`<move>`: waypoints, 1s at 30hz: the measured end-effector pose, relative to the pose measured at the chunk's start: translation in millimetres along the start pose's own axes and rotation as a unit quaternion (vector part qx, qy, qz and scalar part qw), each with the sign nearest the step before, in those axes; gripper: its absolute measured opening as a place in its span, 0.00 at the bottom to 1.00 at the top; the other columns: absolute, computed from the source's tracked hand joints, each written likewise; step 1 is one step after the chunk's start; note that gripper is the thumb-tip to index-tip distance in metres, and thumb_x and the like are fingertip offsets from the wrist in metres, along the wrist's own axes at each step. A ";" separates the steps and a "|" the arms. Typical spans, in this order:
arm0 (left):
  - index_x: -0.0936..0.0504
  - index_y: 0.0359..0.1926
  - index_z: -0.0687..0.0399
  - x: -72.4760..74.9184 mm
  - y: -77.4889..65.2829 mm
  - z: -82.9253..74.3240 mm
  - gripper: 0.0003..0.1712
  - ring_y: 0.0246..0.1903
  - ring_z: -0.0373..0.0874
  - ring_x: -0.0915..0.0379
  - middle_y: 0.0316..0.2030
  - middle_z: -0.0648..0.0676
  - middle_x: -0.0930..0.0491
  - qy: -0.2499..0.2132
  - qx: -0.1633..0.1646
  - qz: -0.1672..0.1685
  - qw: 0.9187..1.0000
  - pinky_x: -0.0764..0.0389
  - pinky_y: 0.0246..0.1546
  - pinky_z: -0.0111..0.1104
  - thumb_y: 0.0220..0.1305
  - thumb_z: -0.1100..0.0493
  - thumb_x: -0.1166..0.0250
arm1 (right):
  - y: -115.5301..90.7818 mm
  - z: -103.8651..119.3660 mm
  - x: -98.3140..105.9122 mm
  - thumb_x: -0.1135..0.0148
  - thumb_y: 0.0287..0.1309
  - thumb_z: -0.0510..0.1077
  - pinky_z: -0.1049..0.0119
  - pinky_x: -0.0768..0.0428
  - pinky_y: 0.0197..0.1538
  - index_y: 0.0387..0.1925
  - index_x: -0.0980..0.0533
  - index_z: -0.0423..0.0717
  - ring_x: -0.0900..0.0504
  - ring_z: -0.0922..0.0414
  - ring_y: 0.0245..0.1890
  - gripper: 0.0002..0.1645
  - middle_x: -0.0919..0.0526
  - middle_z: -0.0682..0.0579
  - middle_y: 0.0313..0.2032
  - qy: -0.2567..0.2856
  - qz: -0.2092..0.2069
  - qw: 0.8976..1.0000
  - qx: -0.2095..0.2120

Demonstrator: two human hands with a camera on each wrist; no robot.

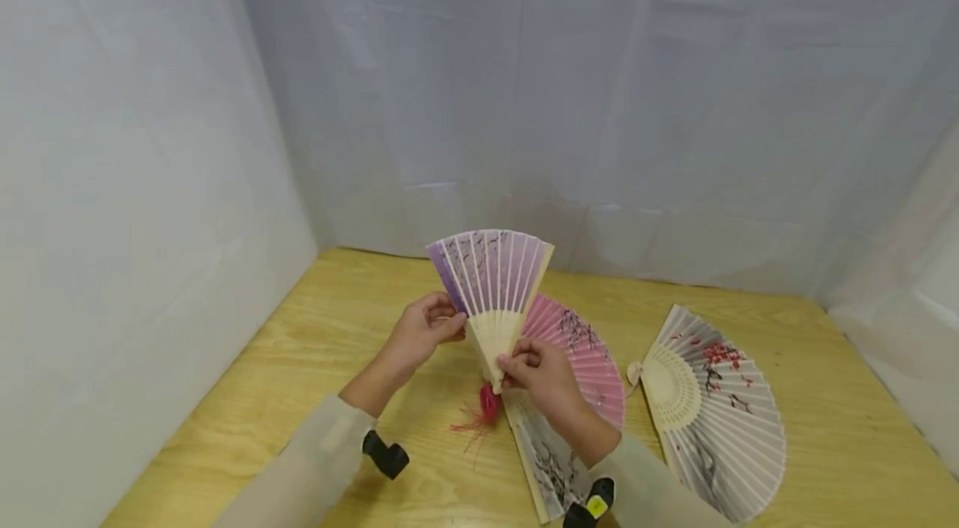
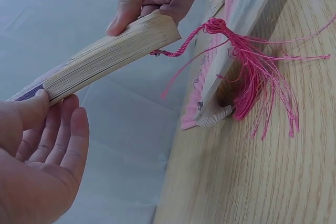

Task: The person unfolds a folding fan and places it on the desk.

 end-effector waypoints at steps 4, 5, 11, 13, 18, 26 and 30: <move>0.31 0.48 0.79 1.0 0.3 -0.3 0.12 0.33 0.36 0.21 0.33 0.50 0.20 -0.012 -0.004 -0.002 1.000 0.17 0.40 0.32 0.67 0.73 0.42 | 2.2 -1.0 2.2 0.37 0.61 0.32 0.59 0.15 0.35 0.37 0.27 0.29 0.20 0.60 0.22 0.08 0.18 0.50 0.24 0.017 -0.001 1.000 -0.006; 0.31 0.48 0.79 1.2 0.1 -0.2 0.12 0.33 0.36 0.21 0.33 0.50 0.21 -0.014 -0.003 -0.002 1.000 0.17 0.40 0.32 0.66 0.73 0.42 | 2.7 -1.2 2.6 0.38 0.61 0.32 0.59 0.15 0.35 0.37 0.27 0.29 0.20 0.60 0.23 0.07 0.18 0.50 0.24 0.019 -0.002 1.000 -0.007; 0.31 0.50 0.79 2.0 -0.5 0.6 0.14 0.32 0.38 0.20 0.33 0.50 0.21 -0.033 0.004 -0.007 0.999 0.17 0.40 0.32 0.67 0.73 0.42 | 5.9 -3.3 8.1 0.39 0.62 0.31 0.63 0.17 0.34 0.37 0.27 0.30 0.21 0.60 0.23 0.06 0.18 0.51 0.24 0.043 -0.020 0.999 -0.009; 0.31 0.52 0.79 1.9 -1.1 0.1 0.15 0.33 0.38 0.20 0.34 0.50 0.21 -0.039 0.005 -0.008 0.999 0.17 0.41 0.33 0.67 0.73 0.43 | 6.6 -3.4 12.1 0.39 0.62 0.32 0.65 0.17 0.34 0.38 0.28 0.30 0.21 0.61 0.23 0.07 0.18 0.51 0.25 0.050 -0.036 0.998 -0.012; 0.32 0.54 0.78 2.6 -2.4 -0.3 0.17 0.33 0.39 0.20 0.34 0.49 0.21 -0.053 0.010 -0.016 0.998 0.17 0.42 0.33 0.67 0.73 0.43 | 7.8 -0.4 20.5 0.37 0.62 0.33 0.66 0.17 0.35 0.36 0.29 0.33 0.20 0.62 0.23 0.08 0.17 0.52 0.26 0.074 -0.065 0.995 -0.013; 0.32 0.55 0.77 5.4 -1.0 0.1 0.18 0.33 0.39 0.19 0.33 0.48 0.17 -0.066 0.005 -0.021 0.998 0.17 0.41 0.33 0.67 0.72 0.42 | 15.4 -1.0 28.6 0.39 0.62 0.31 0.71 0.18 0.32 0.34 0.30 0.33 0.21 0.62 0.21 0.06 0.19 0.53 0.23 0.137 -0.088 0.987 -0.011; 0.32 0.54 0.77 5.6 -1.4 0.2 0.17 0.33 0.39 0.18 0.32 0.48 0.16 -0.075 0.002 -0.021 0.997 0.17 0.41 0.32 0.67 0.72 0.42 | 18.7 -4.9 32.3 0.39 0.62 0.32 0.72 0.18 0.32 0.32 0.30 0.35 0.21 0.63 0.22 0.07 0.20 0.54 0.22 0.166 -0.101 0.981 -0.022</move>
Point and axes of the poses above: each hand's wrist, its own y-axis towards the middle knuckle, its own x-axis out of the back of the hand, z = x × y, the point moved 9 cm from there along y, towards the middle knuckle
